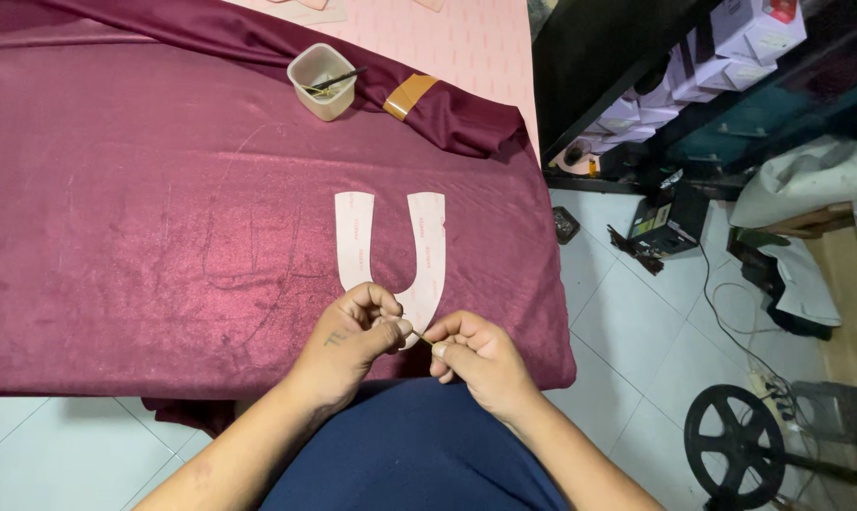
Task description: The person holds a U-shaped paper pattern marked 38 on maroon fabric and traces around its edge with a pen, briefly heating the pen tip with a lighter first. They reposition the pattern, continue tracing along its edges, then pull and smooth the fabric over the pattern at the end.
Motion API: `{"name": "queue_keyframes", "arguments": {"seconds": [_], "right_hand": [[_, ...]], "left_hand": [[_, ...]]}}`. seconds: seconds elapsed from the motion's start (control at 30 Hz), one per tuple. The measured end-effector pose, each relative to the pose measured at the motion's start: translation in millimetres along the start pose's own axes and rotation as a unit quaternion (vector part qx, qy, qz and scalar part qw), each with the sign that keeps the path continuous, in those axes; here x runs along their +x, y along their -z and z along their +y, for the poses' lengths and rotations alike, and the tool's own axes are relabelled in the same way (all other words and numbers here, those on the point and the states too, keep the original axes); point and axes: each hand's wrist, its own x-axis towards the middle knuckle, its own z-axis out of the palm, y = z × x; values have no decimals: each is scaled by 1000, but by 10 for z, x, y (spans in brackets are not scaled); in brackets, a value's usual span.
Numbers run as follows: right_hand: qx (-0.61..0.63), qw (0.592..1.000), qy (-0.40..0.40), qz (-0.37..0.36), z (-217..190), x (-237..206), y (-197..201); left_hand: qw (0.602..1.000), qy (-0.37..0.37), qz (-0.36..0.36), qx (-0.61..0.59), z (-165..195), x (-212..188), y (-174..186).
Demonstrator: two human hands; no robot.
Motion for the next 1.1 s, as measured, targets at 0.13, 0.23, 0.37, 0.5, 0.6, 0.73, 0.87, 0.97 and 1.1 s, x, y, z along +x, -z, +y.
{"name": "queue_keyframes", "arguments": {"seconds": [0.13, 0.23, 0.37, 0.5, 0.6, 0.73, 0.87, 0.97, 1.1], "right_hand": [[104, 994, 43, -4, -17, -42, 36], [201, 978, 59, -17, 24, -33, 211], [178, 983, 49, -18, 128, 5, 544], [153, 982, 110, 6, 192, -4, 854], [167, 969, 163, 78, 162, 14, 1098], [207, 953, 185, 123, 59, 123, 1489], [202, 964, 150, 84, 130, 177, 1479], [174, 972, 141, 72, 148, 218, 1388], [133, 982, 129, 41, 117, 250, 1331]], "left_hand": [[1000, 17, -11, 16, 20, 10, 5], [999, 25, -17, 32, -64, 97, -87], [997, 48, -43, 36, -221, 301, -285], [994, 65, -46, 72, -399, 484, -480], [994, 48, -40, 91, -527, 589, -595], [990, 45, -6, 134, -610, 714, -710], [988, 10, 50, 143, -635, 802, -855], [980, -40, 56, 187, -603, 785, -901], [964, -24, 79, 254, -541, 758, -866]]}}
